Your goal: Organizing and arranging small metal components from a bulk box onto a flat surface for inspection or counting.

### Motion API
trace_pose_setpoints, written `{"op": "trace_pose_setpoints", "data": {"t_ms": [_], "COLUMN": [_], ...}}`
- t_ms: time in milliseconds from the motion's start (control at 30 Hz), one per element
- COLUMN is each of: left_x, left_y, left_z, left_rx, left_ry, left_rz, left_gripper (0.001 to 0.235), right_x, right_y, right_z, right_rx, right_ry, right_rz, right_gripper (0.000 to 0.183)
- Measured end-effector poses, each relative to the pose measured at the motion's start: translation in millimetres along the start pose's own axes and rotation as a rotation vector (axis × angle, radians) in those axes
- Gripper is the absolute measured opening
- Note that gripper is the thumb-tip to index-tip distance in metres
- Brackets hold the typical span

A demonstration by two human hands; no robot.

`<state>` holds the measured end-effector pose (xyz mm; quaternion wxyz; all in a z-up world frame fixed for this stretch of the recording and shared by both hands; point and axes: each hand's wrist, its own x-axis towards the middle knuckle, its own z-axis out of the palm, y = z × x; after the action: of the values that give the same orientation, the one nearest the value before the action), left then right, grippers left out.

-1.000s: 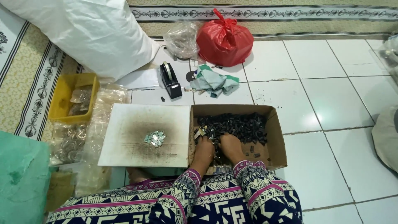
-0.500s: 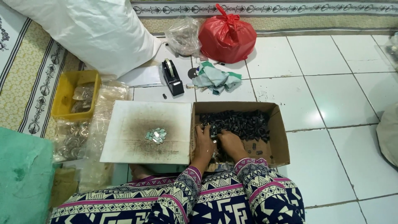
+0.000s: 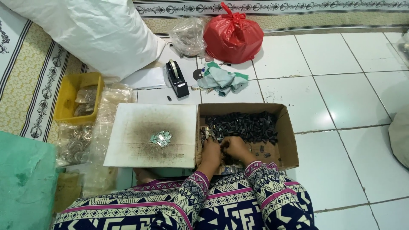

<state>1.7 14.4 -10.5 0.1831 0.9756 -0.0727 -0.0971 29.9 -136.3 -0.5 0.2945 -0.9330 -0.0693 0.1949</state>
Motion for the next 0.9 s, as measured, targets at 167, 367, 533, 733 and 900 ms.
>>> {"op": "trace_pose_setpoints", "data": {"t_ms": [167, 367, 533, 733, 900], "left_x": [-10.2, -5.4, 1.3, -2.3, -26.7], "left_y": [0.6, -14.0, -22.2, -20.2, -1.9], "left_z": [-27.5, 17.0, 40.3, 20.2, -45.7], "left_rx": [-0.205, -0.090, 0.097, 0.035, -0.378], "left_ry": [-0.118, 0.035, 0.137, 0.142, 0.128], "left_rz": [-0.053, 0.106, 0.217, 0.253, 0.135], "left_gripper": [0.047, 0.034, 0.026, 0.023, 0.019], "right_x": [-7.8, -18.1, -18.7, -20.7, -11.6], "right_y": [-10.1, -26.1, -27.8, -30.8, -16.0], "right_z": [-5.9, -16.8, -17.0, -19.3, -15.5], "right_rx": [-0.001, -0.014, -0.019, -0.057, 0.146], "right_ry": [-0.103, -0.107, -0.103, -0.084, 0.031], "right_rz": [0.039, 0.011, -0.016, -0.023, 0.022], "right_gripper": [0.031, 0.032, 0.034, 0.030, 0.022]}}
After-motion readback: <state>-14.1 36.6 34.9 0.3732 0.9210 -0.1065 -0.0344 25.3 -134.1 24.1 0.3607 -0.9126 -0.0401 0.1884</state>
